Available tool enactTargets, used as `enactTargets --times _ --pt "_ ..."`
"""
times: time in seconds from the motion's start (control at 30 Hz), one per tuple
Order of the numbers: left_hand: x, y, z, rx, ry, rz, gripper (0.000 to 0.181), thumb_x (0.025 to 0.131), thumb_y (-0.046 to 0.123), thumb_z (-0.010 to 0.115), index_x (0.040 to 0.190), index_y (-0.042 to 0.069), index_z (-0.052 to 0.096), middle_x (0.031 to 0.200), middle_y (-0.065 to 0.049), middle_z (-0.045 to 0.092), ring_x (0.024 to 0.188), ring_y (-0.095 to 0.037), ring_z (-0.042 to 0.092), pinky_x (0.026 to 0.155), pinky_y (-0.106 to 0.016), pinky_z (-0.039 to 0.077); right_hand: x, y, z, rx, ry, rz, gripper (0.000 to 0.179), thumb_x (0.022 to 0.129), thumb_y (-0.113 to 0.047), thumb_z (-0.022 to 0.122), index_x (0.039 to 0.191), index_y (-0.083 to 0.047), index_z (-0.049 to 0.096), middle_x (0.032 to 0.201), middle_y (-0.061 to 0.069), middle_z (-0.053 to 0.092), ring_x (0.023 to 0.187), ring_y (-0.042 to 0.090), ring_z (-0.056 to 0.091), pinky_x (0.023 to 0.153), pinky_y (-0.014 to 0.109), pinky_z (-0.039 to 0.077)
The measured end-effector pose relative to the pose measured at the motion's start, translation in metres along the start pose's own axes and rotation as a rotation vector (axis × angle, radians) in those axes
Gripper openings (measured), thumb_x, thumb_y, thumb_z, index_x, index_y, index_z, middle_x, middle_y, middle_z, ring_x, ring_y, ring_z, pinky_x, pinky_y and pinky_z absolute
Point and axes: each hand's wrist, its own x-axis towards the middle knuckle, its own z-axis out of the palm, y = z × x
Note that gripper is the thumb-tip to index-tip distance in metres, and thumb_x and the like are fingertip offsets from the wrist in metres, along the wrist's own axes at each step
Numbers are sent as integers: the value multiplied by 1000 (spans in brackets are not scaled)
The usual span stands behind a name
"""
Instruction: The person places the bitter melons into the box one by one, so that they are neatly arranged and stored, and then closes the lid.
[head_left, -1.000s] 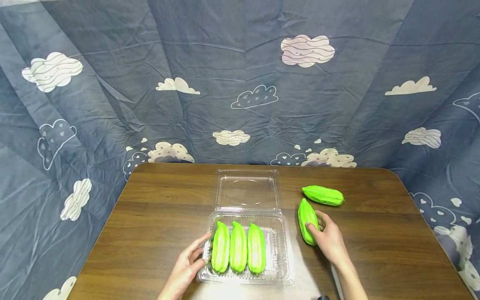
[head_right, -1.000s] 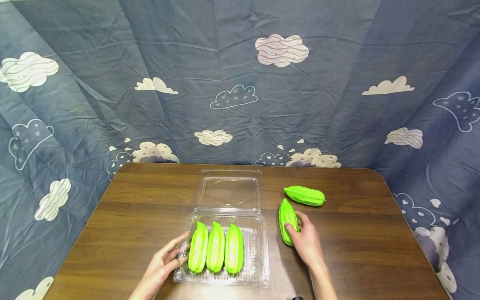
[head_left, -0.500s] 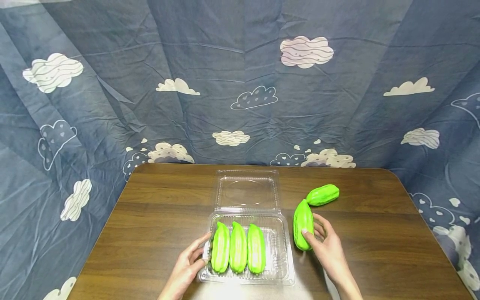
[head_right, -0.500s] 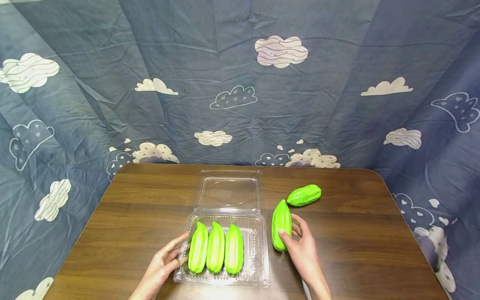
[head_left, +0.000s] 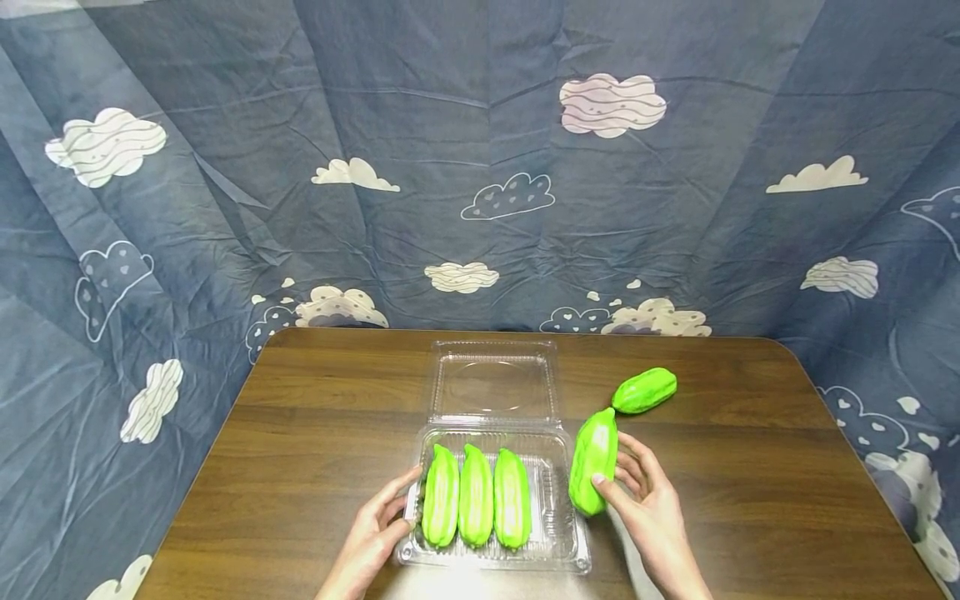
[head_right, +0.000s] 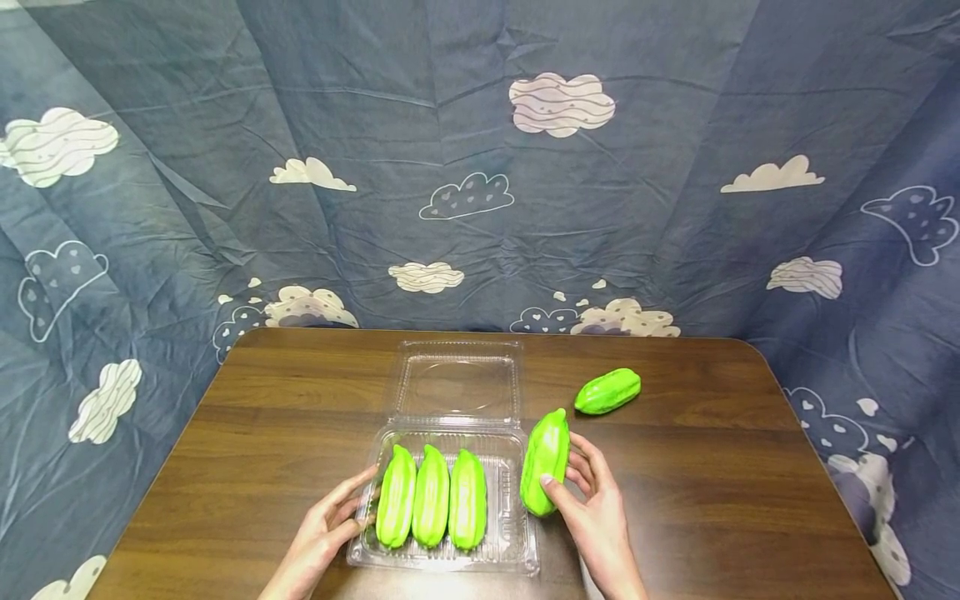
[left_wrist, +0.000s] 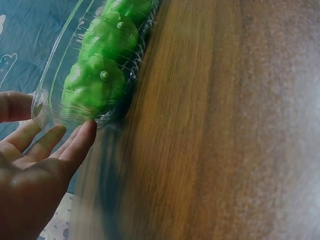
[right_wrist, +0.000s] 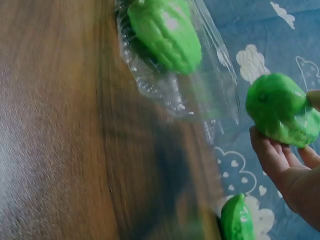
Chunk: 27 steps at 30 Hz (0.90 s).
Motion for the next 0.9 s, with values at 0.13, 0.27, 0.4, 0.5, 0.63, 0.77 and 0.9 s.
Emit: enactTargets --times 0.13,0.27,0.4,0.5,0.63,0.77,0.9 --pt "1 0 0 8 -3 -12 69 83 -6 54 150 4 38 139 -28 48 125 -34 49 96 -32 46 -4 -2 6 -1 -20 -12 62 85 -1 73 141 -7 46 122 7 59 101 11 61 83 21 51" --pt "1 -1 0 16 -5 -22 69 84 -4 55 150 5 38 137 -27 51 125 -34 50 96 -32 45 -7 -1 12 8 -35 -26 62 83 2 73 140 -7 49 121 13 62 103 12 62 84 22 52" --pt "1 -1 0 14 -5 -19 69 84 -5 55 150 5 38 138 -27 50 126 -35 49 96 -31 46 -10 0 18 16 -49 -59 62 82 5 74 138 -5 50 121 18 62 102 13 62 82 24 53" --pt "1 -2 0 9 -8 -19 69 84 -5 54 150 5 38 139 -28 49 126 -35 49 96 -32 46 -13 1 22 19 -67 -105 63 81 7 73 138 -1 49 121 23 60 100 12 61 80 24 54" --pt "0 -2 -1 1 -9 -27 70 83 -5 54 150 5 37 138 -29 50 125 -35 50 95 -34 47 -15 3 28 13 -91 -160 65 79 10 73 139 2 48 119 25 59 96 13 61 75 25 55" --pt "0 -2 -1 -1 -8 -28 69 84 -5 54 150 5 37 137 -28 51 125 -35 50 95 -33 46 -16 4 32 -18 -108 -165 67 79 6 75 140 -2 48 120 20 60 95 15 61 74 26 55" --pt "1 -2 -1 -6 -7 -26 68 85 -6 54 150 5 38 136 -28 52 124 -35 50 95 -32 47 -17 5 36 -98 -105 -156 67 79 -3 79 139 -10 51 119 11 61 95 18 60 74 26 54"
